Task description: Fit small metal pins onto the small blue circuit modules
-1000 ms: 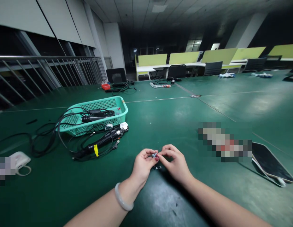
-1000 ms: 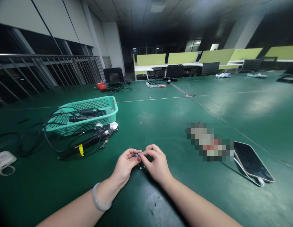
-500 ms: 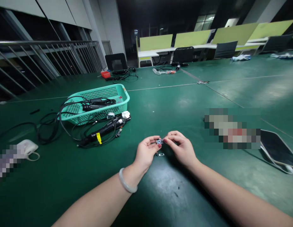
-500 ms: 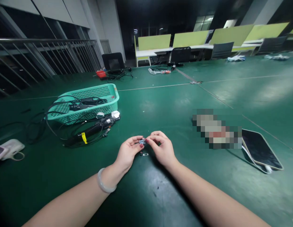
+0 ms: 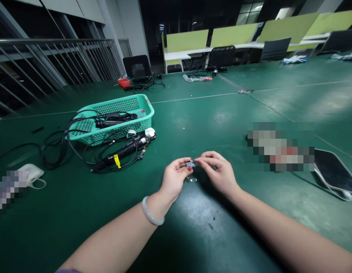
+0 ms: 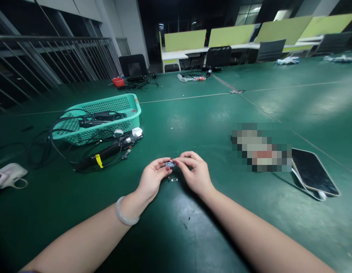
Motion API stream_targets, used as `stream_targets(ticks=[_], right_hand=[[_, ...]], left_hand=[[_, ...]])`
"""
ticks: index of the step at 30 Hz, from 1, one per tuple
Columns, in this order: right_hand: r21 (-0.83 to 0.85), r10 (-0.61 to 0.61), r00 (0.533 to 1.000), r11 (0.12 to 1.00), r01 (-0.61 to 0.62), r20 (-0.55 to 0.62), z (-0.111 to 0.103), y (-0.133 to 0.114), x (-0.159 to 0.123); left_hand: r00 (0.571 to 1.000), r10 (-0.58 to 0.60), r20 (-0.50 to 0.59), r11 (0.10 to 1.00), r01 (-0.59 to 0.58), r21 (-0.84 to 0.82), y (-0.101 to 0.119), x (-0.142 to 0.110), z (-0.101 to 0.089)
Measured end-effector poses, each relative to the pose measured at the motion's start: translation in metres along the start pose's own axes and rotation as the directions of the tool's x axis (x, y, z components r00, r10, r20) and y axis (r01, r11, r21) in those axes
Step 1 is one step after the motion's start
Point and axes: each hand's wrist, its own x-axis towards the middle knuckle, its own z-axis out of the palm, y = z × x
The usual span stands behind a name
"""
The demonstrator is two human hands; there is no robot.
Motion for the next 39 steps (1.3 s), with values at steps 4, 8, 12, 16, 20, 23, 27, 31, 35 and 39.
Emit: stream_targets(ticks=[4,8,12,16,20,23,27,31,35,39], right_hand=[[-0.086,0.029,0.991,0.996,-0.018,0.13,0.0,0.004,-0.001],[-0.228,0.068,0.916,0.973,0.027,0.396,0.008,0.004,-0.006],[-0.328,0.053,0.889,0.938,0.112,0.455,0.015,0.004,-0.009],[-0.349,0.058,0.88,0.929,0.125,0.471,0.016,0.005,-0.009],[-0.376,0.072,0.876,0.917,0.129,0.476,0.014,0.002,-0.009],[-0.427,0.096,0.871,0.894,0.137,0.481,0.014,-0.003,-0.01],[-0.499,0.155,0.868,0.858,0.119,0.472,0.016,-0.01,-0.009],[-0.581,0.173,0.861,0.798,0.162,0.479,0.018,-0.012,-0.007],[-0.631,0.158,0.857,0.742,0.225,0.491,0.02,-0.007,-0.007],[-0.614,0.159,0.863,0.763,0.2,0.479,0.018,0.002,-0.004]], left_hand=[[0.992,0.002,-0.124,0.995,-0.014,-0.094,0.002,0.004,-0.003],[0.985,0.01,-0.174,0.994,-0.029,-0.103,0.002,0.005,-0.002],[0.987,0.019,-0.161,0.997,-0.032,-0.075,0.001,0.005,0.0],[0.986,0.023,-0.164,0.996,-0.036,-0.078,0.0,0.005,-0.001],[0.987,0.03,-0.16,0.996,-0.042,-0.077,-0.001,0.006,-0.002],[0.988,0.033,-0.153,0.997,-0.043,-0.066,-0.002,0.006,-0.001],[0.988,0.044,-0.151,0.998,-0.049,-0.032,-0.002,0.006,0.001],[0.991,0.05,-0.128,0.999,-0.049,0.013,0.0,0.004,0.002],[0.993,0.041,-0.111,0.999,-0.04,0.012,-0.001,0.003,0.001],[0.996,0.023,-0.08,1.0,-0.025,-0.018,-0.002,0.003,-0.001]])
